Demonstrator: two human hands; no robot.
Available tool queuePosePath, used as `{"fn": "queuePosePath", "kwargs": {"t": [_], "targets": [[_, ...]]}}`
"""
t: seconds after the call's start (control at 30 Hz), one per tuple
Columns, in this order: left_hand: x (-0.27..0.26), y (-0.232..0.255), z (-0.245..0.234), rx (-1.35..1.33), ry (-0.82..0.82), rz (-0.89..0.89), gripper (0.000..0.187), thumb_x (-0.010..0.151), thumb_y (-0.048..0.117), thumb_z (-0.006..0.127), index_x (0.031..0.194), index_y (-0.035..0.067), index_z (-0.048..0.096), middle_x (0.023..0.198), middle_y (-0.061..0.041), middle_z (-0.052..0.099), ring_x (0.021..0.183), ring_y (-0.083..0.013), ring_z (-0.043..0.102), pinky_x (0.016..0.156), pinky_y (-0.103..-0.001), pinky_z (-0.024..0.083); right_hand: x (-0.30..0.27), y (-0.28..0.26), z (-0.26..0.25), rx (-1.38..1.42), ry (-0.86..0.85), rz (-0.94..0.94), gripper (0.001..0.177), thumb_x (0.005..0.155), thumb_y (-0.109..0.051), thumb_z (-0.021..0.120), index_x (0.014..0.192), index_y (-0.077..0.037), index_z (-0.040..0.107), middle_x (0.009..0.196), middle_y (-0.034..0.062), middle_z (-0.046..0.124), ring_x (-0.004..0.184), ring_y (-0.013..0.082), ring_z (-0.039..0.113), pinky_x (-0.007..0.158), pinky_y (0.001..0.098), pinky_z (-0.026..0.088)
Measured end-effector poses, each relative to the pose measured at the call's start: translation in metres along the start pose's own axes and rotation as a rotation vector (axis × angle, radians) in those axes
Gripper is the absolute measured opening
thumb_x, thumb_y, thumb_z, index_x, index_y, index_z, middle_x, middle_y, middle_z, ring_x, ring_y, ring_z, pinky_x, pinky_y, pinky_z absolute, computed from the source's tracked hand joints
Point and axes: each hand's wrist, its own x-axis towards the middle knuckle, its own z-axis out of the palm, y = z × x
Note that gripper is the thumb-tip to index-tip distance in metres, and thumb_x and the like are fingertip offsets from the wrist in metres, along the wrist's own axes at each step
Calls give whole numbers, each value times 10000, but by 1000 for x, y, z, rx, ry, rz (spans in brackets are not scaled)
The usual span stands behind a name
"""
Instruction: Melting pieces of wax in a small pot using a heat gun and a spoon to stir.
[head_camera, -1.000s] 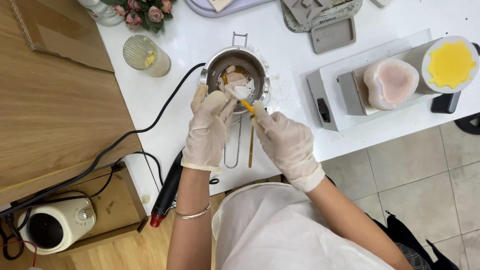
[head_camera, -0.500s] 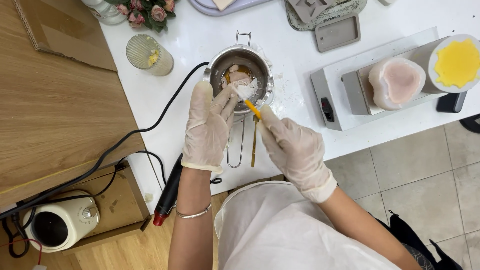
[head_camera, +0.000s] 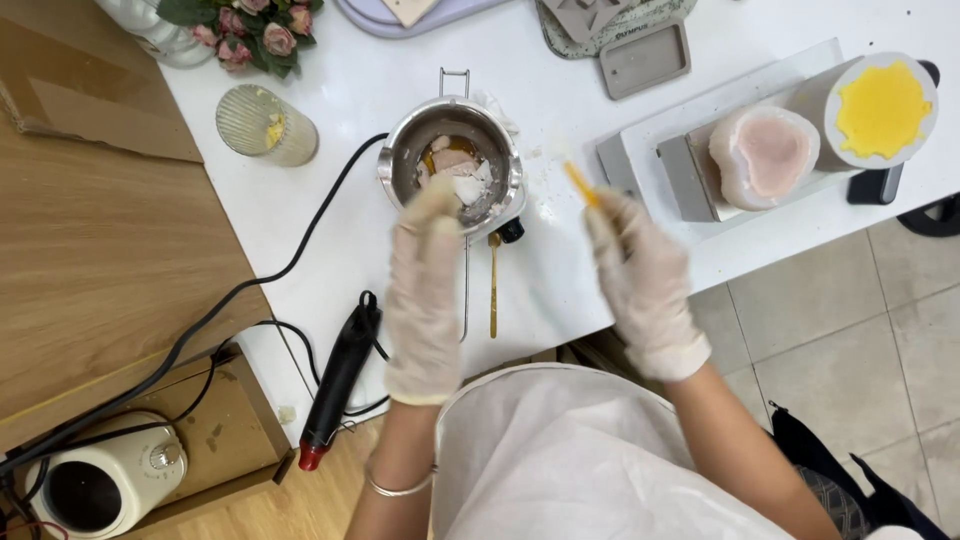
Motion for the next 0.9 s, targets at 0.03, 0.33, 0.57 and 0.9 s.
{"fn": "queuePosePath", "kwargs": {"t": [0.03, 0.33, 0.57, 0.9], "targets": [[-7, -3, 8, -1, -2, -8, 598, 1090, 477, 576, 1522, 66, 526, 1506, -190, 596, 1442, -344, 575, 1286, -459, 453, 12, 16, 0, -4, -2, 7, 253, 1018, -252, 614, 1207, -90, 661, 821, 95, 728, 628, 210, 677, 525, 327, 556], [-23, -95, 83, 672, -621, -357, 468, 954, 225, 625, 1369, 59, 486, 1383, -198, 574, 1279, -367, 570, 1096, -415, 436, 105, 85, 58, -516, -31, -271, 183, 1030, -199, 561, 1030, -17, 564, 974, 229, 668, 826, 421, 668, 727, 506, 533], [10, -193, 87, -581, -32, -914, 592, 942, 120, 611, 1477, 82, 360, 1381, -181, 600, 1249, -330, 625, 1089, -427, 496, 119, 83, 62, -686, -104, -387, 177, 917, -32, 562, 1067, -78, 643, 916, 161, 692, 829, 377, 698, 672, 485, 543], [24, -247, 73, -1387, 336, -795, 594, 904, -241, 403, 1409, 50, 517, 1426, -170, 587, 1327, -299, 567, 1132, -449, 481, 105, 66, 33, -854, -242, -455, 207, 866, -51, 610, 1009, -147, 725, 899, 90, 703, 900, 310, 705, 705, 448, 549]]}}
